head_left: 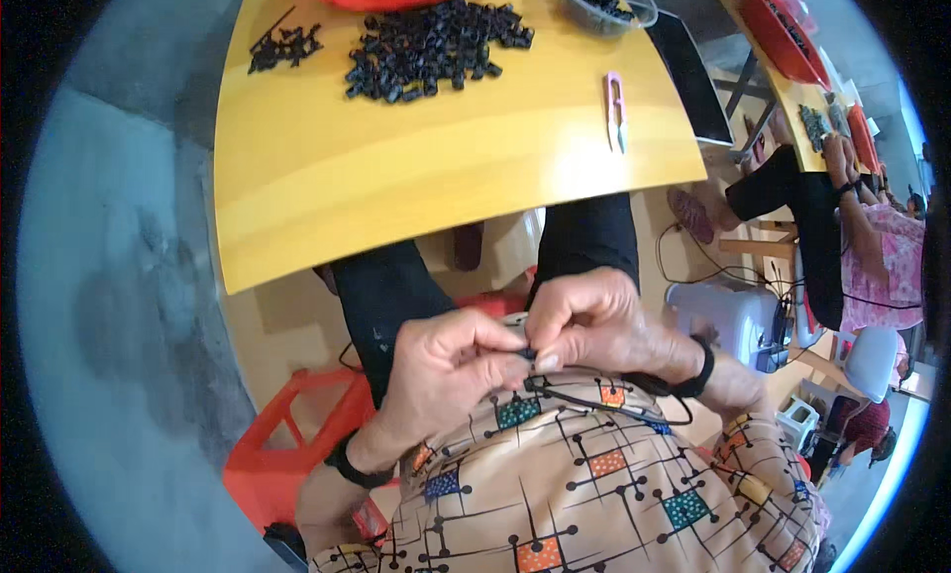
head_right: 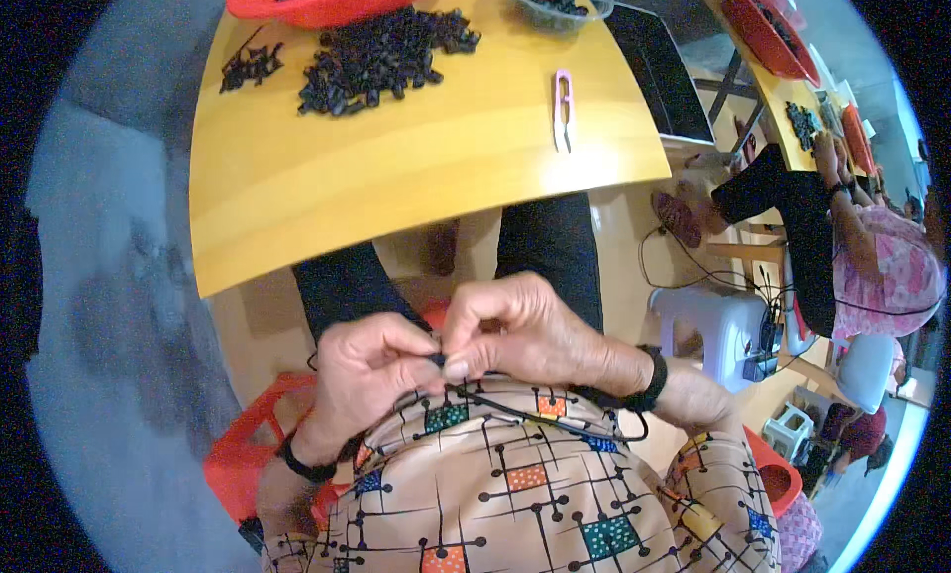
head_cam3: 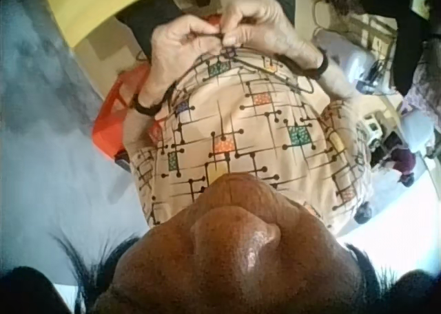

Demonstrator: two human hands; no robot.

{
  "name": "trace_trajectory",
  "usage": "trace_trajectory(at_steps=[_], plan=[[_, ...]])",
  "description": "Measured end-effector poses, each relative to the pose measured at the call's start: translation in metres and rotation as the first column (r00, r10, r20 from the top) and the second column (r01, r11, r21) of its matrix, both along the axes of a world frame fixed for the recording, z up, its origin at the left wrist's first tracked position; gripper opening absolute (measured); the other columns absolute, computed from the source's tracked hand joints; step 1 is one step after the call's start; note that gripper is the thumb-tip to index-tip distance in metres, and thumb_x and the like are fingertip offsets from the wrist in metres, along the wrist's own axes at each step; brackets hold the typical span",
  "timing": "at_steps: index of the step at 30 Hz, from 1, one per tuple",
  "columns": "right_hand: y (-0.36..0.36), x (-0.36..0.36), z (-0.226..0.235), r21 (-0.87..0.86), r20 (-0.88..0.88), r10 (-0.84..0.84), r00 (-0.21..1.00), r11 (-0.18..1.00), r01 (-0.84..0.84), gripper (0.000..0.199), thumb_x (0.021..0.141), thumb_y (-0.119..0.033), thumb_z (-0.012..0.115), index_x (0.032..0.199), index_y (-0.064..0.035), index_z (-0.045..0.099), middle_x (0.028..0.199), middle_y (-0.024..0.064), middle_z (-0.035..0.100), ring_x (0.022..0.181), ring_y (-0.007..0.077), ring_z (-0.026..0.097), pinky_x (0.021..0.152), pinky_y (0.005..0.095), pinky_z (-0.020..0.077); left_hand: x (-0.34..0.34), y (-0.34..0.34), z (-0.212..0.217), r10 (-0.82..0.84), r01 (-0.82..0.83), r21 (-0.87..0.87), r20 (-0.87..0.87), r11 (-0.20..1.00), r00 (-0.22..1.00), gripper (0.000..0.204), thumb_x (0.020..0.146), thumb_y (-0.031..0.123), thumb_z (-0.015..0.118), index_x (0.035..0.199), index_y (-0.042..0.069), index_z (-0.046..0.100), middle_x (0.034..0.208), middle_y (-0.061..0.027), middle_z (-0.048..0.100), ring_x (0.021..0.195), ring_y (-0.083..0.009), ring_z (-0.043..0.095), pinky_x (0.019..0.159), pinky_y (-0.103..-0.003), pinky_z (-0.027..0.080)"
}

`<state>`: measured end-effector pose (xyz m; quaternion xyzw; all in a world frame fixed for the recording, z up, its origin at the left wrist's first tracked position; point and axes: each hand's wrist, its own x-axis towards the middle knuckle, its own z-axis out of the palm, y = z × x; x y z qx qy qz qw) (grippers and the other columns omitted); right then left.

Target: Assembling small black plastic caps and internal components by hand at a workstation.

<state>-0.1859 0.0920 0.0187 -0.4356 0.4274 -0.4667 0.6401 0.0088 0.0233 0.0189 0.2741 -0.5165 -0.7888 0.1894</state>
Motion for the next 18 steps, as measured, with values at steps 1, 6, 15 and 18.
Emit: trace_trajectory(at_steps=[1,6,15,18], plan=[[0.003,0.001,0.002,-0.003,-0.036,0.018,0.999,1.000,-0.018,0.013,0.075,-0.006,0.074,0.075,-0.0028,0.061,0.076,0.0012,0.062,0.073,0.0062,0.057,0.066,0.0219,0.0478,0.003,0.005,-0.002,0.001,-0.001,-0.004,-0.012,1.000,1.000,0.008,0.078,-0.005,0.066,0.085,-0.005,0.061,0.075,-0.0079,0.065,0.066,-0.0101,0.063,0.058,-0.022,0.052],[0.017,0.008,-0.006,-0.046,0.036,0.032,0.999,0.998,-0.031,0.016,0.077,-0.008,0.073,0.076,-0.0034,0.057,0.077,0.0019,0.060,0.075,0.0079,0.056,0.069,0.0245,0.0474,0.007,0.019,-0.005,-0.045,0.043,-0.074,-0.024,0.996,0.999,0.008,0.081,-0.004,0.065,0.087,-0.006,0.060,0.078,-0.0089,0.062,0.068,-0.0145,0.064,0.061,-0.025,0.054],[0.010,0.012,-0.027,0.109,0.403,0.017,0.915,0.992,-0.067,0.029,0.077,-0.015,0.075,0.085,-0.0068,0.048,0.082,-0.0030,0.048,0.073,0.0051,0.046,0.062,0.0215,0.0420,-0.002,0.020,-0.008,0.001,-0.002,-0.020,-0.080,1.000,0.997,0.008,0.081,-0.003,0.065,0.087,-0.006,0.061,0.077,-0.0111,0.063,0.066,-0.0156,0.065,0.059,-0.026,0.056],[0.005,0.011,-0.022,0.132,0.377,0.030,0.926,0.988,-0.086,0.027,0.078,-0.016,0.074,0.086,-0.0065,0.049,0.078,-0.0033,0.049,0.070,0.0042,0.047,0.058,0.0195,0.0401,-0.004,0.015,-0.003,0.011,-0.007,0.036,-0.114,0.999,0.993,0.007,0.081,-0.004,0.064,0.087,-0.007,0.061,0.078,-0.0125,0.063,0.066,-0.0168,0.065,0.059,-0.027,0.056]])
